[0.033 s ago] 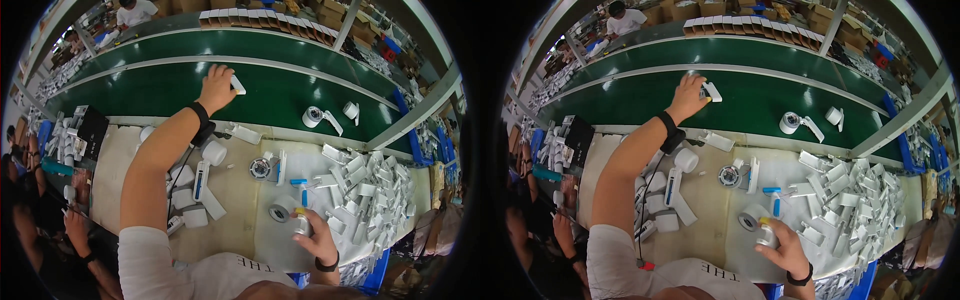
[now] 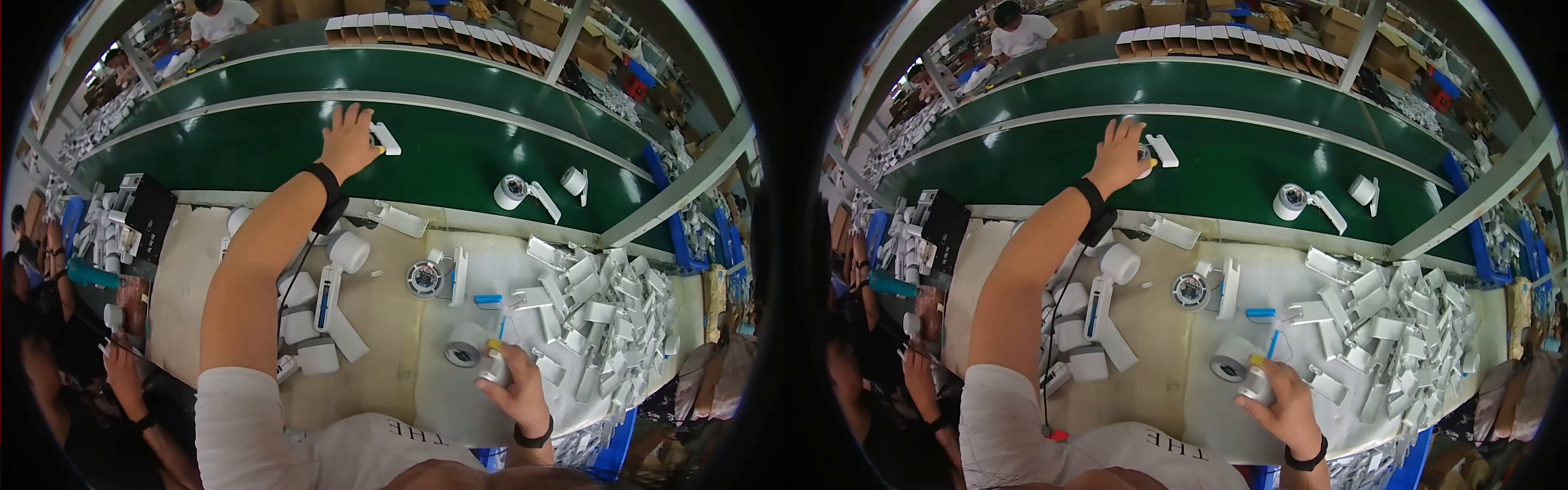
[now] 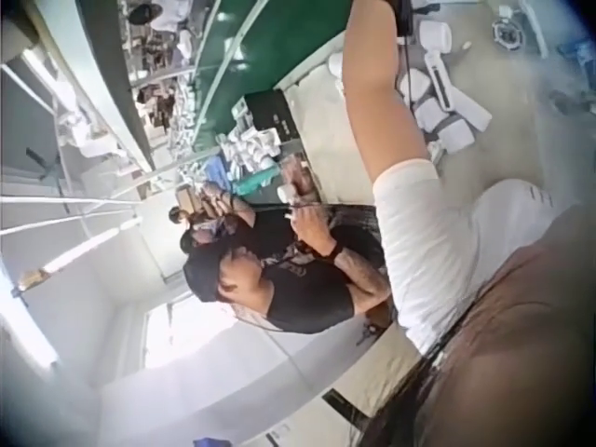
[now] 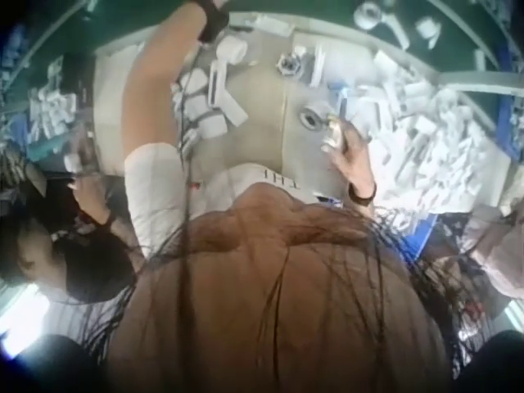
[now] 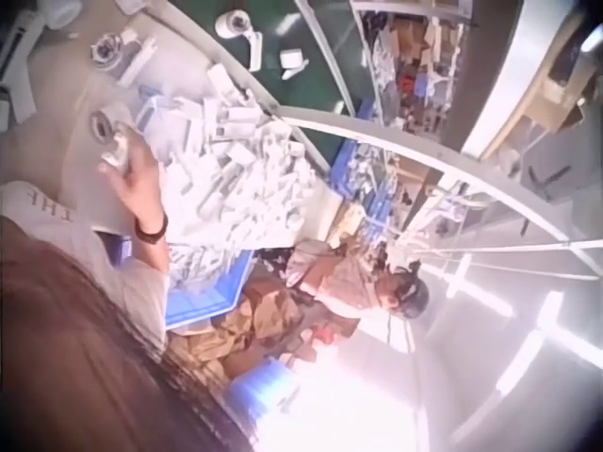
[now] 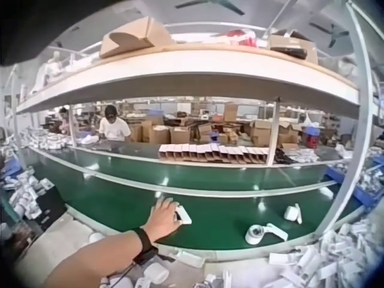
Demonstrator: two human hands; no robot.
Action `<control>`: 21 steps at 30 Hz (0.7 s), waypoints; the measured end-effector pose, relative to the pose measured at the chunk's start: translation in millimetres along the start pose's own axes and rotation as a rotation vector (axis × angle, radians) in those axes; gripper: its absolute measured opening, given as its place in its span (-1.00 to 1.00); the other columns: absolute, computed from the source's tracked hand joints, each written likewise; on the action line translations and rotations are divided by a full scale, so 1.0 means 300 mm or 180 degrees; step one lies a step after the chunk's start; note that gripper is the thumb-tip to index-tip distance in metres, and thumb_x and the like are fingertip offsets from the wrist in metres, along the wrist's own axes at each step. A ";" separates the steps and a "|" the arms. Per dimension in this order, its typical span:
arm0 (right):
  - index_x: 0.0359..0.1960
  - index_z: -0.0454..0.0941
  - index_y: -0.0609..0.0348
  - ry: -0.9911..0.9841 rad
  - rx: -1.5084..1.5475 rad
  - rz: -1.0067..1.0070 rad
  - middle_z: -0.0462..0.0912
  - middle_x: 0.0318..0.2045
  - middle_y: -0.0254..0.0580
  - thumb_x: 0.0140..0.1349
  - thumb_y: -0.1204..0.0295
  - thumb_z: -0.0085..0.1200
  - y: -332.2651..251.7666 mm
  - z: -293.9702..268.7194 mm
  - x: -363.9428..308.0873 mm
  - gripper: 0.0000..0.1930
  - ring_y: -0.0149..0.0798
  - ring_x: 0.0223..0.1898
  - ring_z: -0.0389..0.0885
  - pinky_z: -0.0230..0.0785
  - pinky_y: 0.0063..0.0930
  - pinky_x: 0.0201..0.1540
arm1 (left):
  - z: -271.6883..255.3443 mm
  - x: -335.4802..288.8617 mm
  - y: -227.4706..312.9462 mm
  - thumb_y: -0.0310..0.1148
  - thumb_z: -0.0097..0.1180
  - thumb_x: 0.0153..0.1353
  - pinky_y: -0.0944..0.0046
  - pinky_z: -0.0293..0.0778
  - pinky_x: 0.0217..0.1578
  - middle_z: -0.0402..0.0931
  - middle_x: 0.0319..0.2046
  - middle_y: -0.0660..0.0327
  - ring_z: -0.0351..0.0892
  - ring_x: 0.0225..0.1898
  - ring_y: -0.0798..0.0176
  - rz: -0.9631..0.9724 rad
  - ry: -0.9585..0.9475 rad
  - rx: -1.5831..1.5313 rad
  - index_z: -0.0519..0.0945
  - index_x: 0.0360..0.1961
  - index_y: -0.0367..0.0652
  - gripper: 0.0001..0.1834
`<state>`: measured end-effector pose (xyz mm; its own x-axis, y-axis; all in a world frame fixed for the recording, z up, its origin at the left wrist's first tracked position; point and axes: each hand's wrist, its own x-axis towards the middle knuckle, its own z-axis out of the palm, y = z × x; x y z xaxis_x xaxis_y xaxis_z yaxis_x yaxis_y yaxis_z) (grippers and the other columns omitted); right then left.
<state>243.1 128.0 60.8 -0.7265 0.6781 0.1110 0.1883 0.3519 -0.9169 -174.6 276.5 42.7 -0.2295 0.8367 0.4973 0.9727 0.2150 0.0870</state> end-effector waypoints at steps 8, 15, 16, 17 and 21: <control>0.00 0.32 0.27 0.0632 -0.2168 0.0235 0.41 -0.18 0.02 -0.29 0.53 0.27 0.089 0.011 -0.008 -0.33 0.07 -0.12 0.36 0.26 -0.19 -0.10 | 0.089 0.008 -0.118 -0.30 0.24 -0.22 0.11 0.42 -0.14 0.42 -0.23 -0.10 0.47 -0.17 -0.11 -0.0556 -0.1212 -0.0417 0.23 0.07 -0.11 -0.25; 0.06 0.25 0.24 0.1192 -0.2441 0.0290 0.37 -0.06 0.05 -0.24 0.51 0.27 0.008 0.015 -0.008 -0.29 0.09 0.05 0.28 0.17 -0.17 0.08 | -0.301 -0.105 0.061 -0.51 0.14 -0.16 0.12 0.39 -0.18 0.34 -0.08 0.01 0.44 -0.16 -0.13 0.0899 -0.0532 -0.1912 0.27 0.06 -0.04 -0.35; 0.08 0.23 0.23 0.1353 -0.2406 0.0132 0.35 0.00 0.05 -0.22 0.48 0.27 -0.013 0.006 -0.017 -0.28 0.08 0.12 0.24 0.12 -0.18 0.13 | -0.371 -0.143 0.104 -0.54 0.11 -0.18 0.13 0.41 -0.20 0.31 -0.05 0.04 0.43 -0.16 -0.13 0.1161 -0.0613 -0.1906 0.29 0.04 -0.05 -0.36; 0.08 0.23 0.23 0.1458 -0.2431 0.0230 0.35 0.00 0.05 -0.22 0.48 0.27 -0.015 0.009 -0.016 -0.28 0.08 0.12 0.24 0.12 -0.18 0.13 | -0.434 -0.195 0.134 -0.55 0.10 -0.19 0.13 0.42 -0.23 0.32 -0.07 0.06 0.43 -0.19 -0.12 0.1428 -0.0671 -0.1816 0.30 0.02 -0.05 -0.38; 0.17 0.15 0.19 0.0733 -0.0851 -0.1059 0.24 0.13 0.03 -0.03 0.35 0.21 -0.085 0.043 -0.009 -0.29 -0.02 0.20 0.17 0.05 -0.24 0.18 | -0.626 -0.412 0.274 -0.37 0.21 -0.13 0.18 0.42 -0.38 0.43 -0.23 0.08 0.48 -0.32 0.05 0.3069 -0.0183 -0.1219 0.54 -0.30 -0.02 -0.72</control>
<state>231.9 108.9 78.9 -0.6167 0.6153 0.4911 0.1559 0.7069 -0.6899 -60.0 96.1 150.4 0.6602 0.5935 0.4603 0.6876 -0.7242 -0.0524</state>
